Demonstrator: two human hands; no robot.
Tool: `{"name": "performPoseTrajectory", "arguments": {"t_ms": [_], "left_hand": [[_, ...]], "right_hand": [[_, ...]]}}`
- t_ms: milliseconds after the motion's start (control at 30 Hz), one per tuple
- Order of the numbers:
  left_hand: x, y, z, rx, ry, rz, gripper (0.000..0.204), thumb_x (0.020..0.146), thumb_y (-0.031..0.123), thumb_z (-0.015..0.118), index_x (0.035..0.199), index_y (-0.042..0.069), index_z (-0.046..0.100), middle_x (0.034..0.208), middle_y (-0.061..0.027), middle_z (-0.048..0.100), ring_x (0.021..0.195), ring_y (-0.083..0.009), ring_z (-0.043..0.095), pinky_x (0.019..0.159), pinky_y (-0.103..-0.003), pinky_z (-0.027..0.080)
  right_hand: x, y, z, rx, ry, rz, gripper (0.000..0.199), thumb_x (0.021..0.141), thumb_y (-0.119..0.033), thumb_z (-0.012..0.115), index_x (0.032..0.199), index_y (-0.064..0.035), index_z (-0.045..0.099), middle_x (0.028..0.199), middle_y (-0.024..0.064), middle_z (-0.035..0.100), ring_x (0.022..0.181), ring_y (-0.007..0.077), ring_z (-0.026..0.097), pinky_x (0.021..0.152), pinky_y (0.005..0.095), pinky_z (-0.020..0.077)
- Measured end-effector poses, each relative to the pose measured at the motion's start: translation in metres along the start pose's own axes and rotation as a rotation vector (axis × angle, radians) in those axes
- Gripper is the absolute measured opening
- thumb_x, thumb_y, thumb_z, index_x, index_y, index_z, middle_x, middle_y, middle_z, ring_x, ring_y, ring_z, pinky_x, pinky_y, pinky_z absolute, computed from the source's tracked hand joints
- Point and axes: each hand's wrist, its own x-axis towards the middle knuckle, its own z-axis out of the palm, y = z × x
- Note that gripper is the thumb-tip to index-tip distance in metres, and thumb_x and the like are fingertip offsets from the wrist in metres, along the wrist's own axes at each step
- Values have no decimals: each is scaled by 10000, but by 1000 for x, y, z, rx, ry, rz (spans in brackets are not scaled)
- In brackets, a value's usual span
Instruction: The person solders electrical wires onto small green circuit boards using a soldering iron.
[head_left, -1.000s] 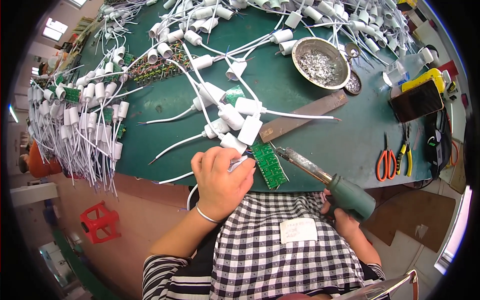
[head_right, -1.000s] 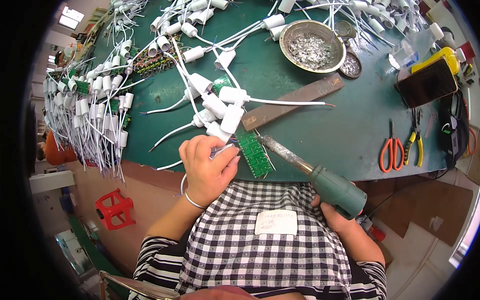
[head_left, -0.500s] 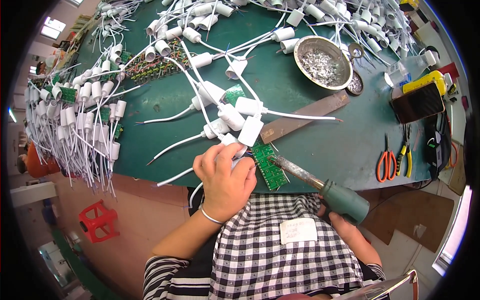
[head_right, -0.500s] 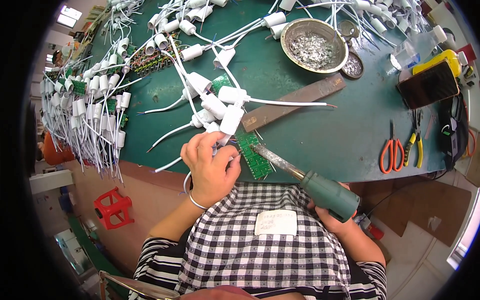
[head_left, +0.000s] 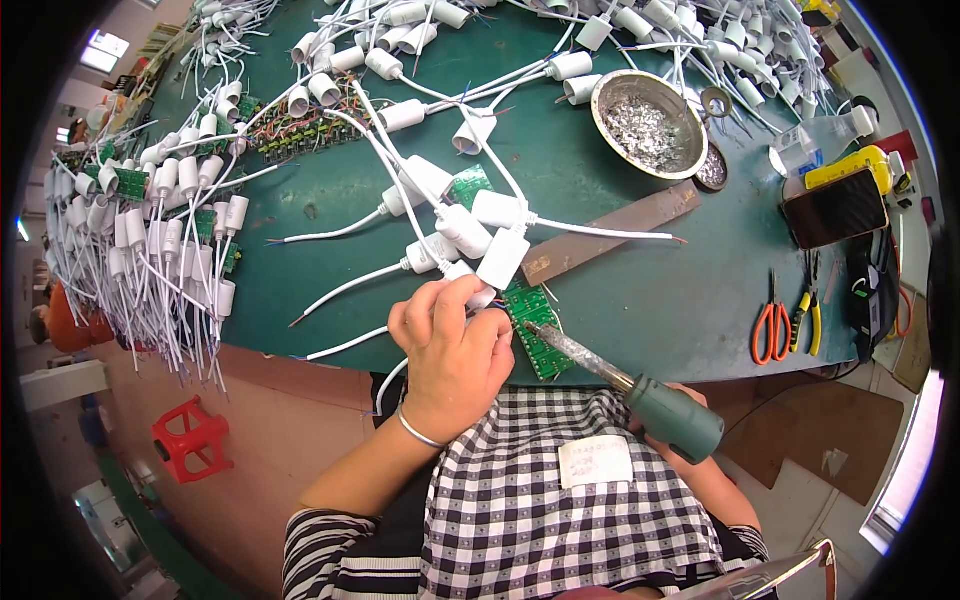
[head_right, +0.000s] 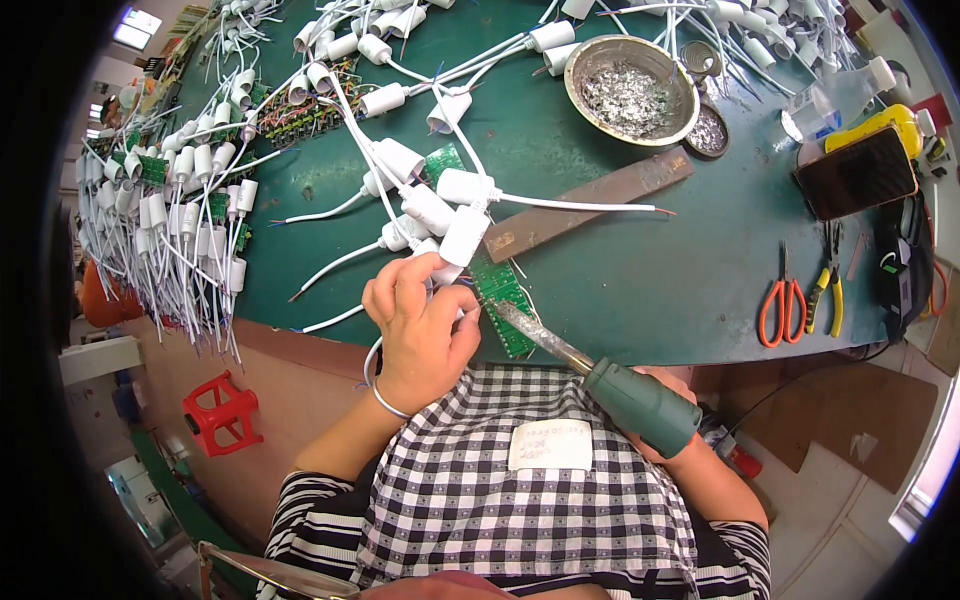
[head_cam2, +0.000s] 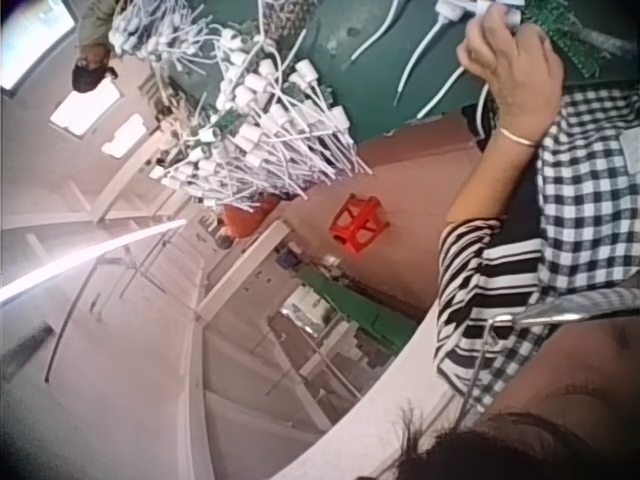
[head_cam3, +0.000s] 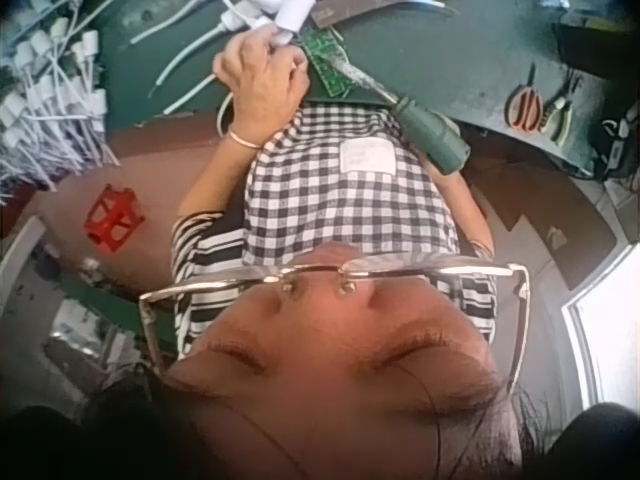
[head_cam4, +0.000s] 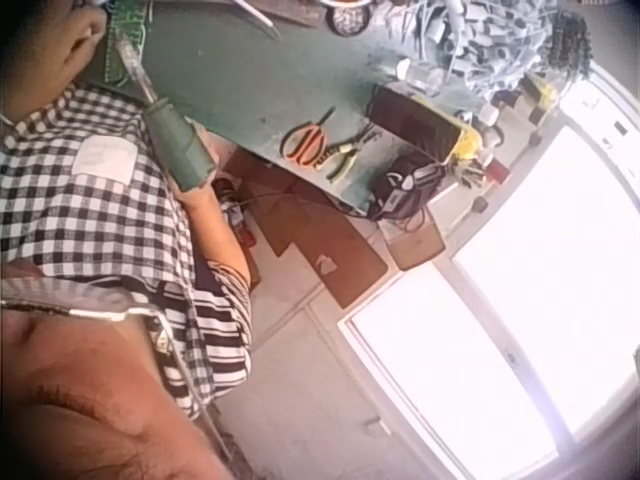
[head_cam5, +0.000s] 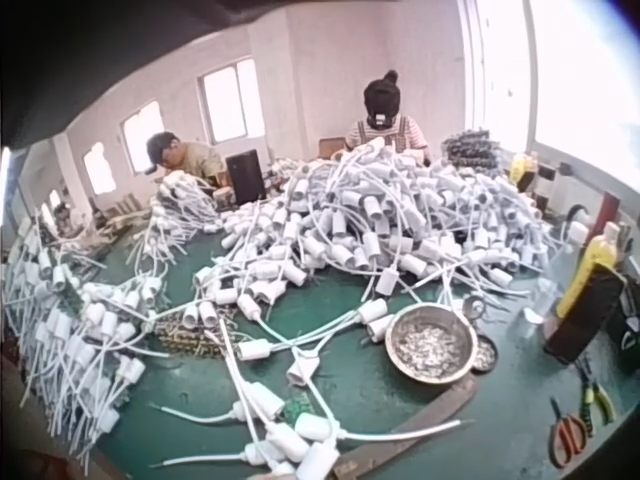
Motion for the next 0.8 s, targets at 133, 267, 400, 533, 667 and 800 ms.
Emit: {"name": "performPoseTrajectory", "arguments": {"t_ms": [133,267,400,533,667,800], "left_hand": [[1,0,0,-10,-5,-11,149,675,109,681,803,145,614,1205,-80,454,1142,-322,372,939,-474,242],[2,1,-1,-21,-10,-23,147,674,108,681,800,144,614,1203,-79,456,1141,-320,372,939,-474,242],[3,1,-2,-24,-15,-28,148,672,109,683,797,142,612,1200,-81,459,1138,-318,374,938,-473,244],[4,2,-1,-12,-15,-29,153,663,105,686,787,141,604,1194,-82,459,1135,-318,377,935,-472,248],[4,0,1,-4,1,-28,156,657,101,686,781,142,601,1190,-82,459,1132,-319,379,932,-473,252],[4,1,1,2,9,-24,157,658,103,688,788,137,608,1191,-83,460,1128,-318,380,930,-474,256]], "right_hand": [[-3,-2,2,96,34,164,343,765,-256,711,974,0,618,744,42,667,676,157,643,721,294,493],[0,0,2,123,28,92,389,766,-277,725,1002,10,611,749,46,666,676,150,647,708,286,497],[-2,-2,0,123,-2,110,242,782,-150,674,983,-17,686,975,122,673,878,274,664,803,342,525],[1,-5,4,247,5,171,361,787,-231,701,1048,8,629,895,90,669,789,206,661,747,302,517],[-11,12,8,171,85,116,446,781,-309,731,1047,25,601,798,60,664,679,143,647,674,260,506],[-22,17,1,-16,73,136,466,830,-357,675,1072,30,587,776,50,662,647,144,626,642,277,501]]}}
